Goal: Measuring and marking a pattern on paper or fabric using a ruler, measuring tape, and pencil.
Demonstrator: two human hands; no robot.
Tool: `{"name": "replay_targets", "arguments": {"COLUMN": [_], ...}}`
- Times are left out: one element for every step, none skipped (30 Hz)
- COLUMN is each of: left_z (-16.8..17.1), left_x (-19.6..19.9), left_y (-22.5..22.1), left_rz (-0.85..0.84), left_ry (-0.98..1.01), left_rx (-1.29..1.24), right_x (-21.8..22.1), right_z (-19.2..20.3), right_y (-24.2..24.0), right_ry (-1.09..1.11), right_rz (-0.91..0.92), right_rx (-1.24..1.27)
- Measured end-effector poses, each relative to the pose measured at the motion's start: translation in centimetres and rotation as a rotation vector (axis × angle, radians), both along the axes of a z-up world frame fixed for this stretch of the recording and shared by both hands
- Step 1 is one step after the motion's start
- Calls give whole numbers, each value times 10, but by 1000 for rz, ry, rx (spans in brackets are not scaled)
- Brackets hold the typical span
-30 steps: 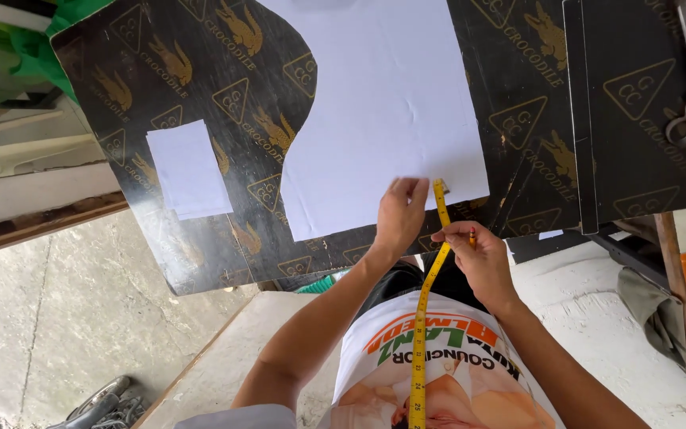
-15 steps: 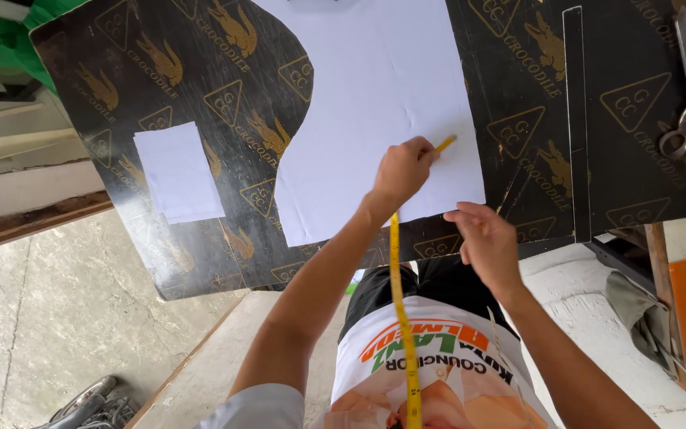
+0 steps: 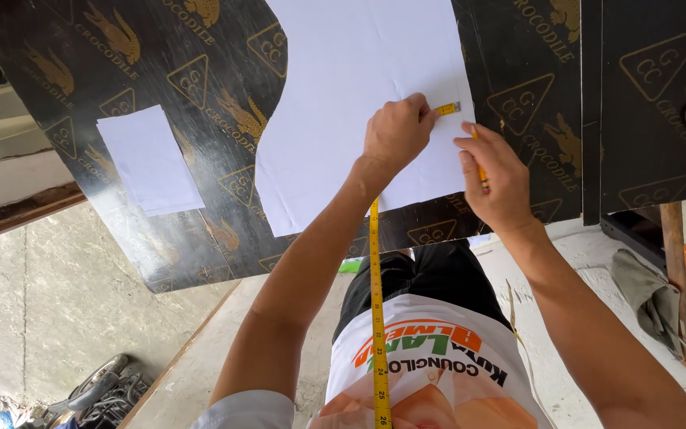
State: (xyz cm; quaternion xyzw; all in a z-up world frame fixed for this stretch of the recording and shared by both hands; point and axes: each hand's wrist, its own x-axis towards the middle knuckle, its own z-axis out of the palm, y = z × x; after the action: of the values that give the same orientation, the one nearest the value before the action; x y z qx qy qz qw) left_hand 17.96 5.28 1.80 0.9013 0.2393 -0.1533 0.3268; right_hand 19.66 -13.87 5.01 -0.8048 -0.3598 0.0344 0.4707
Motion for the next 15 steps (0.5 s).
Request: {"name": "replay_targets", "arguments": {"left_z": [-1, -1, -1, -3, -5, -7, -7, -6, -5, -4, -3, -3, 0, 2, 5], "left_x": [-1, -1, -1, -1, -2, -2, -2, -1, -2, -2, -2, -2, -2, -3, -3], "left_y": [-1, -1, -1, -1, -2, -2, -2, -2, -2, -3, -2, -2, -2, -2, -2], "left_rz": [-1, 1, 2, -1, -10, -18, -20, -19, -16, -17, -11, -5, -4, 21, 46], "left_ry": [2, -6, -16, -13, -26, -40, -40, -41, -39, -38, -30, -21, -21, -16, -12], "left_rx": [-2, 10, 22, 22, 27, 32, 32, 32, 33, 33, 25, 18, 18, 8, -2], "right_x": [-1, -1, -2, -2, -2, -3, -2, -2, -2, -3, -2, -2, -2, -2, -2], "right_z": [-2, -3, -5, -6, -7, -8, -8, -8, -8, -11, -13, -16, -15, -15, -14], "right_y": [2, 5, 7, 9, 10, 11, 12, 13, 14, 14, 13, 13, 13, 13, 13], "right_ry": [2, -102, -206, -203, -237, -270, -270, -266, -259, -257, -272, -286, -286, -286, -287], "right_rz": [-1, 17, 34, 32, 33, 35, 33, 35, 39, 38, 35, 33, 33, 25, 15], "right_rx": [-2, -60, -118, -119, -174, -229, -230, -252, -274, -274, -296, -319, -318, -345, -372]}}
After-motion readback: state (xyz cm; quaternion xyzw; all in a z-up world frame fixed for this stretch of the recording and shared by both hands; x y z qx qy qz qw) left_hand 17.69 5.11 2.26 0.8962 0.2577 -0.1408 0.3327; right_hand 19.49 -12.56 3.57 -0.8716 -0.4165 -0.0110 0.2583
